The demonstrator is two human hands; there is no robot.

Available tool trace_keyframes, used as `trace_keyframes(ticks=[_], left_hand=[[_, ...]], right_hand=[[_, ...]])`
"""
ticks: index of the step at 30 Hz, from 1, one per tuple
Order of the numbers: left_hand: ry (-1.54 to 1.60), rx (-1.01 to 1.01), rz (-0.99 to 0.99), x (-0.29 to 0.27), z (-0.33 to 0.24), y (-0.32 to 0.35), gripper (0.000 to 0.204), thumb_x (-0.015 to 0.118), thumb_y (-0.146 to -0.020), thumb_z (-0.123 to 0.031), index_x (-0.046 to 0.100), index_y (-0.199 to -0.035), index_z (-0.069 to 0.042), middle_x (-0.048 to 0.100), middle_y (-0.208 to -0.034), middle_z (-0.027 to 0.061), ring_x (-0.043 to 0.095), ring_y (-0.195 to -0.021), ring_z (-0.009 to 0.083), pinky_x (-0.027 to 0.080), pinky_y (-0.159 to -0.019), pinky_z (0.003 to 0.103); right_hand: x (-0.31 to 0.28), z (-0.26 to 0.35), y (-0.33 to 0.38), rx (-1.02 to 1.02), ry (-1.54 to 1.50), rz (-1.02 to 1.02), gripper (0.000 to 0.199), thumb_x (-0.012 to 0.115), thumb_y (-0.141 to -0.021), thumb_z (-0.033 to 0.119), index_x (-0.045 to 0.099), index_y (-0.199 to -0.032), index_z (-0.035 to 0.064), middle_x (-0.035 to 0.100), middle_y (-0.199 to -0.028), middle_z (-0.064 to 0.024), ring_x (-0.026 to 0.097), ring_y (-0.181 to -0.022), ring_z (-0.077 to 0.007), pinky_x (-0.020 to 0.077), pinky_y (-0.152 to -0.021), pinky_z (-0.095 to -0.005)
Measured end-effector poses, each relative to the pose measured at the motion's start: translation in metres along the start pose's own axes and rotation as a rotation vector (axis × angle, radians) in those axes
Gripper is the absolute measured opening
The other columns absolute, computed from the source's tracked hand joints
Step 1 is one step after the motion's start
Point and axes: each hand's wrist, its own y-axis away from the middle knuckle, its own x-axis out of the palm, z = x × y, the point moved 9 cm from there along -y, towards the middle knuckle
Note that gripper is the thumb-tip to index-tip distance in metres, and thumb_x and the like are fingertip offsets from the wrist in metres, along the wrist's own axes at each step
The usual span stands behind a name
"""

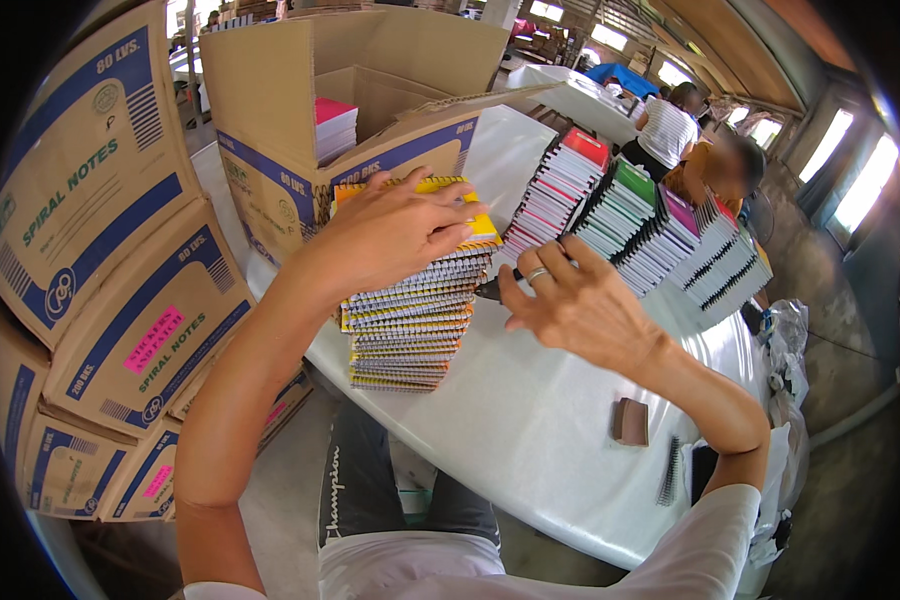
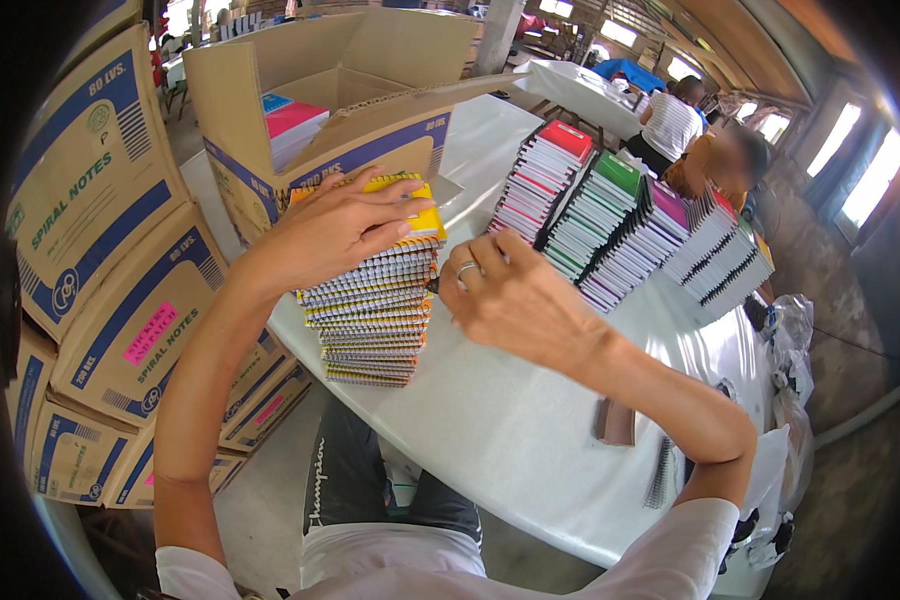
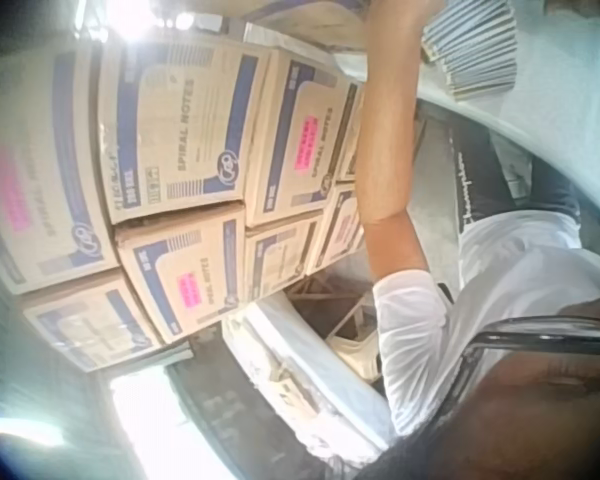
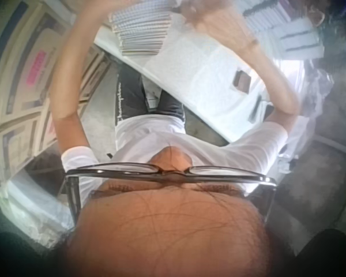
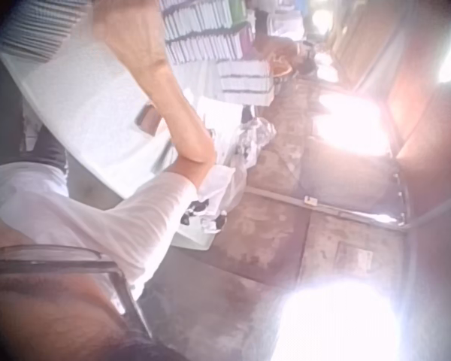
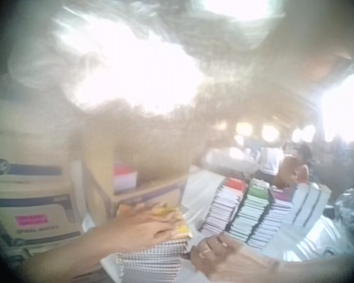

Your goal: The person uses pliers to clip the metal spiral bindings on a stack of yellow notebooks, then moves a stack of small black notebooks on the table.

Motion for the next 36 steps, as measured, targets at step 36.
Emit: trace_keyframes(ticks=[36], left_hand=[[-0.025,0.000,-0.032,0.000,-0.002,-0.001,0.040,0.045,-0.098,-0.042,0.060,-0.131,-0.023,0.049,-0.144,0.0000,0.035,-0.139,0.0323,0.023,-0.115,0.053]], right_hand=[[-0.016,-0.015,0.001,-0.308,0.068,-0.269,0.025,0.059,-0.075,0.016,0.061,-0.099,0.0069,0.056,-0.102,-0.0016,0.054,-0.099,-0.0158,0.0421,-0.099,-0.0371]])
